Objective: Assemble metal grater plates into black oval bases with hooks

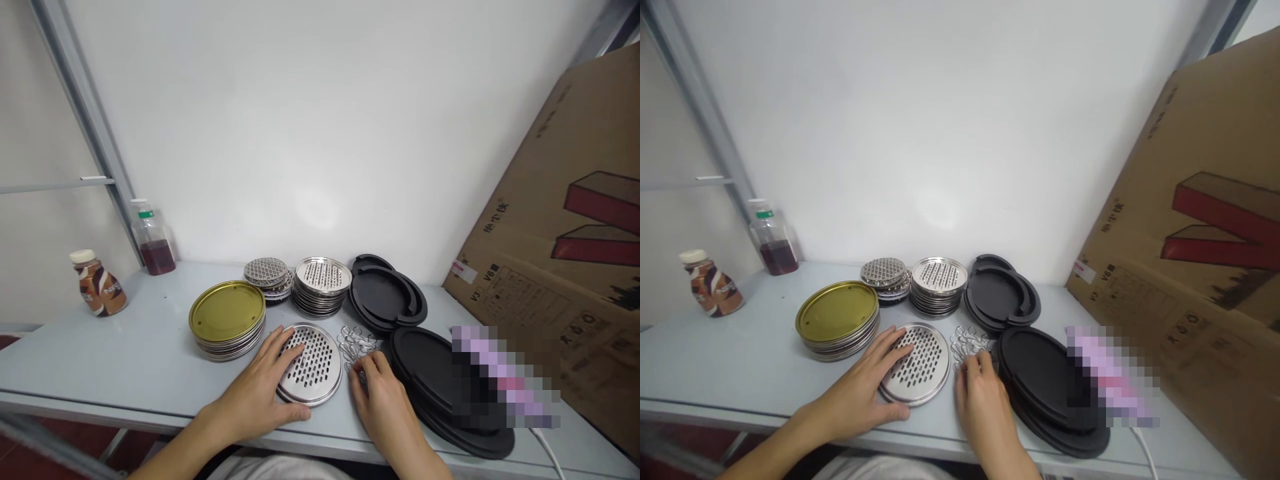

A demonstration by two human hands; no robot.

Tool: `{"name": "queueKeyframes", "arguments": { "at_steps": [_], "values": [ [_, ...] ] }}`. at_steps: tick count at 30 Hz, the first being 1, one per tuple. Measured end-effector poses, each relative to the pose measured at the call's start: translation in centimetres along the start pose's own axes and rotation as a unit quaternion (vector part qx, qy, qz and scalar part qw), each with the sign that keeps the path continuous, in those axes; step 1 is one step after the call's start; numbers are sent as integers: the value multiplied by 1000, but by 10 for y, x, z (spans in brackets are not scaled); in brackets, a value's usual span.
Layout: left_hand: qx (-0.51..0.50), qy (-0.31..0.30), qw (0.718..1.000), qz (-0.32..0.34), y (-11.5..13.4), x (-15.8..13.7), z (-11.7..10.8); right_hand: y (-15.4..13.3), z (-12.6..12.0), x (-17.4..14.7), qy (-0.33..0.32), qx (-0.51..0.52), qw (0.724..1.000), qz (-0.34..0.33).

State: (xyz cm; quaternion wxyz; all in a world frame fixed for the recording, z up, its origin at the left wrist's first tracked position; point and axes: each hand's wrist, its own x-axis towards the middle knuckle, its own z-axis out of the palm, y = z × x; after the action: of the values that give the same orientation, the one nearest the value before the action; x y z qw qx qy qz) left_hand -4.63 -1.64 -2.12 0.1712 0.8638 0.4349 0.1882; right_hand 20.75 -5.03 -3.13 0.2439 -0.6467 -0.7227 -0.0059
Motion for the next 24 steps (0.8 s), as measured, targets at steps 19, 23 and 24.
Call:
{"name": "queueKeyframes", "arguments": {
  "at_steps": [19,23,24],
  "values": [
    [-1,2,1000,-5,3,-1,0,-1,8,-5,44,5,996,-78],
    [6,-2,1000,-1,3,-1,0,-6,2,-5,15,30,993,-117],
    [7,-1,1000,0,3,-1,0,-7,1,-6,11,35,992,-117]
  ]
}}
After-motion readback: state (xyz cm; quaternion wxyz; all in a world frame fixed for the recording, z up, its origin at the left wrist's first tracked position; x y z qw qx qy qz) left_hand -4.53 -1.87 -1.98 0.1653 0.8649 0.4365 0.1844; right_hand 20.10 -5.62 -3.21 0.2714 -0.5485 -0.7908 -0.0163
